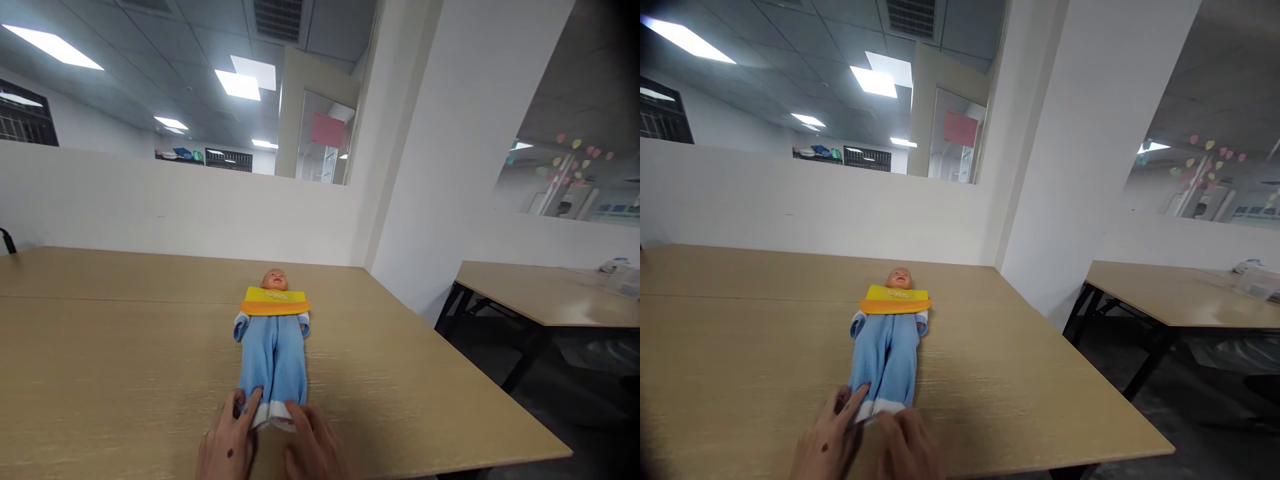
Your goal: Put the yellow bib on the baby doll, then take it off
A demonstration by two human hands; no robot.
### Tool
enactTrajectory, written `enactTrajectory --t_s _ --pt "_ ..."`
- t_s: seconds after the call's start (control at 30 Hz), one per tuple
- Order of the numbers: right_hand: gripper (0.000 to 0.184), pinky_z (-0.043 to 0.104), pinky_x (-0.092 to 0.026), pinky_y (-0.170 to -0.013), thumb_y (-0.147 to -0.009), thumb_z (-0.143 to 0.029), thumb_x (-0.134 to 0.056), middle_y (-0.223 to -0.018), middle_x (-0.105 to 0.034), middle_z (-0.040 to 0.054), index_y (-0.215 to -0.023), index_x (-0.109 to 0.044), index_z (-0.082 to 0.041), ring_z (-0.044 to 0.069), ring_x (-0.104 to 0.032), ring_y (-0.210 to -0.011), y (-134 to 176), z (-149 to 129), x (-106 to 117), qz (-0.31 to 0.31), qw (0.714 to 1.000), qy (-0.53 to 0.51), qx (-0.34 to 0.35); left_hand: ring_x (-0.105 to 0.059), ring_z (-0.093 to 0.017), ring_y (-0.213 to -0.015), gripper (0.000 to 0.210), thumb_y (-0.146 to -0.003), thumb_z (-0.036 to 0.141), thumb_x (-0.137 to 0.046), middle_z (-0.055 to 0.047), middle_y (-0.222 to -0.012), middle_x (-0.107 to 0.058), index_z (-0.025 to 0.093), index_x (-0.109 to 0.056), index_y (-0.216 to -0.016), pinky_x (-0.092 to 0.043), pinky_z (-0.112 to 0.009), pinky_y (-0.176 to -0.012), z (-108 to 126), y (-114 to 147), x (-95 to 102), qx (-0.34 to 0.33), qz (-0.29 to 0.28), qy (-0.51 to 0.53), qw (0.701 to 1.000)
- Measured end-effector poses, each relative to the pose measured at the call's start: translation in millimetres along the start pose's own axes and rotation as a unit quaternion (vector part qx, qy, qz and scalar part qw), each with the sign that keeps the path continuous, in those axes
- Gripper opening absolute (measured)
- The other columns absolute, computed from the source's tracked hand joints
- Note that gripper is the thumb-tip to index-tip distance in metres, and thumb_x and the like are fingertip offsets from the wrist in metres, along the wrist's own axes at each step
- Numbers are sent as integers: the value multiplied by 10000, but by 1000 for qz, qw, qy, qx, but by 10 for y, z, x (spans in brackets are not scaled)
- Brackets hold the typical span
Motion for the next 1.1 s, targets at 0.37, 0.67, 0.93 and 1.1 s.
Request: enactTrajectory --t_s 0.37,0.67,0.93,1.1 --pt "619 388 -533 -859 -821 -127 -513 -1275 -568 144 -1429 -418 -194 285 -616 -1074 -347 172 168 44 953 247 -168 -625 -199 -1009 626 -783 7 -382 -106 -1149 -565 242 -506 -1350 -550 -284 -743 -123 38 22 5 21 94 995" --pt "683 340 -477 -943 -739 -48 -428 -1100 -665 111 -1417 -419 -137 218 -630 -1030 -260 374 149 71 974 130 -169 -586 -193 -1027 581 -766 -4 -422 -100 -1195 -476 213 -521 -1296 -542 -278 -747 -165 5 208 21 77 123 989" --pt "664 350 -491 -896 -723 -76 -423 -1166 -642 100 -1377 -479 -181 221 -633 -988 -223 328 157 87 977 116 -156 -521 -275 -1064 526 -798 35 -531 -148 -1307 -413 306 -604 -1244 -536 -408 -791 97 10 362 -74 155 6 985" --pt "667 328 -481 -900 -723 -62 -422 -1090 -668 79 -1375 -475 -192 198 -635 -953 -231 320 137 88 982 95 -140 -493 -312 -1096 289 -811 91 -575 -162 -1307 -449 257 -713 -1003 -521 -467 -823 316 14 424 -136 183 12 973"
Point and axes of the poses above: each hand's wrist, its own y-axis away from the middle knuckle, its own x-axis out of the back of the hand, z = x × y, the point moved 7 cm from there along -y, towards the middle knuckle
